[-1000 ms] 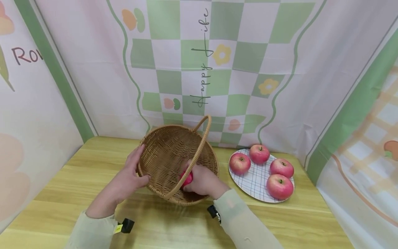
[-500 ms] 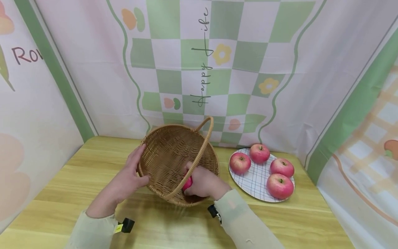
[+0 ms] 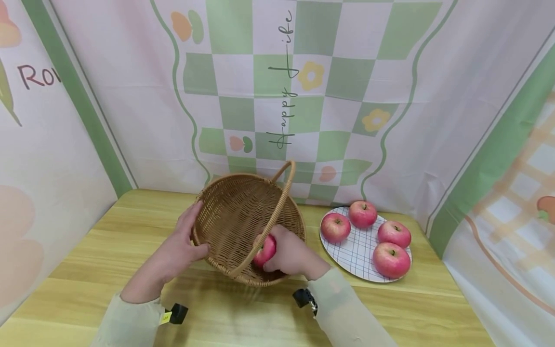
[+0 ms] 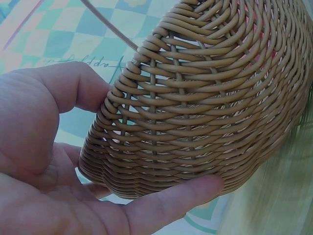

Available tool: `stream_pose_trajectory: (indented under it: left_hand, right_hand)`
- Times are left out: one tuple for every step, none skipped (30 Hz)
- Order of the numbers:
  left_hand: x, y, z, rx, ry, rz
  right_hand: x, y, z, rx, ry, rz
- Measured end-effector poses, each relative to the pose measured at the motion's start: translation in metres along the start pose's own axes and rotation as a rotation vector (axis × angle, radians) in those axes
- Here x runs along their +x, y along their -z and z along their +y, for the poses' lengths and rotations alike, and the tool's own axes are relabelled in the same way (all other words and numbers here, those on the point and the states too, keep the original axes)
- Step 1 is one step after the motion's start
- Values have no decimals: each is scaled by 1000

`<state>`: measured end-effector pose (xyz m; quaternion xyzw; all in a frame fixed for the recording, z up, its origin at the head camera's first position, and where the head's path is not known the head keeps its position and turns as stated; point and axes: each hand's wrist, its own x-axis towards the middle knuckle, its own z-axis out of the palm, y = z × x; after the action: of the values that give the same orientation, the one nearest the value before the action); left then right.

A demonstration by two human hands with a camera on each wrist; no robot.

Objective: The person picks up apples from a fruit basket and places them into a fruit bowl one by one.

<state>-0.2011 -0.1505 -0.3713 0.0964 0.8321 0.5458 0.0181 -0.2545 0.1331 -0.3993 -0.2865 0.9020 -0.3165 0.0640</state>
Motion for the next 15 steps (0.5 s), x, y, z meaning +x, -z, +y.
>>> stream_pose_trajectory:
  left_hand:
    - [0,0,0,4,2,0]
    - [0,0,0,5,5,-1]
    - [0,0,1,6,7,-1]
    - [0,1,1,8,10,-1]
    - [-1,1,1,9,15,-2]
    - [-1,1,1,12,18,-3]
    - [-1,1,1,10,23,-4]
    - [-1,2,1,9,26,-5]
    - [-1,2,0,7,28,-5]
    - [-1,2,0,5,31,-4]
    - [-1,2,0,3,34,-4]
    - [-1,2,0,-2,36,-5]
    - [0,2,-1,-5,38,-4]
    - [0,2,-1,-8,39,-3]
    - [0,2,-2,-9,41,-1]
  right_hand:
    - [-2,2,0,44,-27,25]
    - [-3,3,0,87,-53,48]
    - [-5,5,0,136,-81,69]
    - [-7,8,0,186,-104,89]
    - [-10,10,0,236,-125,105]
    - [-13,13,0,292,-146,122]
    - [-16,15,1,353,-158,134]
    - [-19,18,2,399,-163,148]
    - [-24,21,2,453,-158,165]
    - [-28,25,4,512,-152,182]
    - [-32,28,6,565,-145,202]
    - [-37,31,8,629,-135,219]
    - [-41,35,10,708,-126,230]
    - [-46,39,13,788,-118,244]
    - [-50,42,16,872,-114,256]
